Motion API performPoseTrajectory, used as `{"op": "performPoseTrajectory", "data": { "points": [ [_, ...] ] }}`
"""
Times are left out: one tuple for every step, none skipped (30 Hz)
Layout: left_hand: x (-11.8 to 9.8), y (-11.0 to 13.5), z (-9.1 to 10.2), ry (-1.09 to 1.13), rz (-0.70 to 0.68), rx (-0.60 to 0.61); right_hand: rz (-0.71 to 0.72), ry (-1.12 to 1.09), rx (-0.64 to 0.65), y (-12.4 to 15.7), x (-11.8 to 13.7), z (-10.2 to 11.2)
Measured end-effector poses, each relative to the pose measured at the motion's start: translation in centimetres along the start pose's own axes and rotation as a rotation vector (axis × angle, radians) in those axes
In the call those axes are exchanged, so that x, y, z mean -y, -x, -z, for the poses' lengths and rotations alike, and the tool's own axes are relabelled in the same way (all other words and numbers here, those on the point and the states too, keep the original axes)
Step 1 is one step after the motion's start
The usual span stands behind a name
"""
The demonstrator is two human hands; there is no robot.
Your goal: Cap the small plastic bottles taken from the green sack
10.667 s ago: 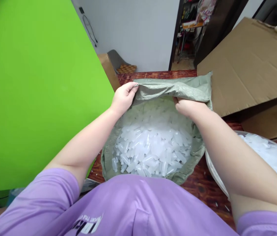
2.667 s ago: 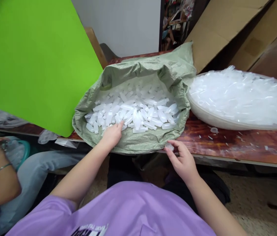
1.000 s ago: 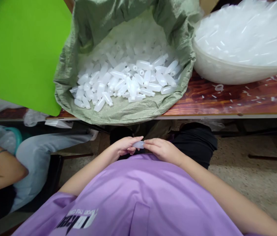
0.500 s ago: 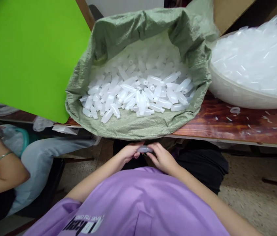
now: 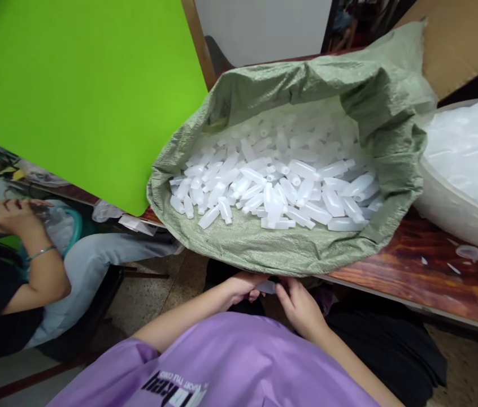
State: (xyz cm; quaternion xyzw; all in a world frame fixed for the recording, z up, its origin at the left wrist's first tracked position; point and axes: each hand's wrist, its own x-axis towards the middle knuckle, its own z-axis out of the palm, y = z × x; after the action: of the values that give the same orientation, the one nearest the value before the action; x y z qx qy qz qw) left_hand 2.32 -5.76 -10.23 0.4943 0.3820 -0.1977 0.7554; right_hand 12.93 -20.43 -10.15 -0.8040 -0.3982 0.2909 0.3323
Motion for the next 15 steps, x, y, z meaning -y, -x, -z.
{"op": "performPoseTrajectory", "data": {
  "points": [
    [0.1,-0.1,0.2,0.006,0.022,0.019,0.085,0.091,-0.011,-0.1,0.0,0.1],
    [0.2,-0.2,0.4,0.012,0.048,0.049,0.171,0.189,-0.013,-0.2,0.0,0.2],
    [0.2,-0.2,0.6,0.018,0.072,0.082,0.242,0.276,-0.009,-0.3,0.0,0.2],
    [0.2,-0.2,0.6,0.024,0.089,0.112,0.282,0.333,-0.003,-0.5,0.1,0.2],
    [0.3,-0.2,0.7,0.034,0.094,0.132,0.287,0.339,0.002,-0.8,0.1,0.1],
    [0.3,-0.1,0.6,0.048,0.084,0.138,0.273,0.3,0.001,-1.0,0.1,-0.1],
    [0.3,0.0,0.5,0.069,0.058,0.132,0.247,0.23,-0.005,-1.3,0.1,-0.4],
    [0.2,0.2,0.4,0.095,0.02,0.115,0.214,0.143,-0.01,-1.6,0.2,-0.6],
    [0.2,0.4,0.2,0.122,-0.024,0.092,0.178,0.053,-0.013,-1.9,0.2,-0.9],
    [0.2,0.6,0.0,0.151,-0.073,0.065,0.147,-0.025,-0.015,-2.2,0.3,-1.1],
    [0.2,0.9,-0.1,0.181,-0.122,0.038,0.123,-0.084,-0.018,-2.4,0.3,-1.4],
    [0.3,1.1,-0.2,0.211,-0.17,0.006,0.101,-0.125,-0.021,-2.6,0.2,-1.7],
    [0.5,1.3,-0.3,0.239,-0.214,-0.027,0.078,-0.155,-0.024,-2.7,0.0,-2.0],
    [0.8,1.5,-0.4,0.259,-0.253,-0.058,0.063,-0.176,-0.026,-2.7,-0.4,-2.3],
    [1.1,1.6,-0.4,0.263,-0.281,-0.085,0.057,-0.188,-0.037,-2.7,-0.9,-2.7]
  ]
}}
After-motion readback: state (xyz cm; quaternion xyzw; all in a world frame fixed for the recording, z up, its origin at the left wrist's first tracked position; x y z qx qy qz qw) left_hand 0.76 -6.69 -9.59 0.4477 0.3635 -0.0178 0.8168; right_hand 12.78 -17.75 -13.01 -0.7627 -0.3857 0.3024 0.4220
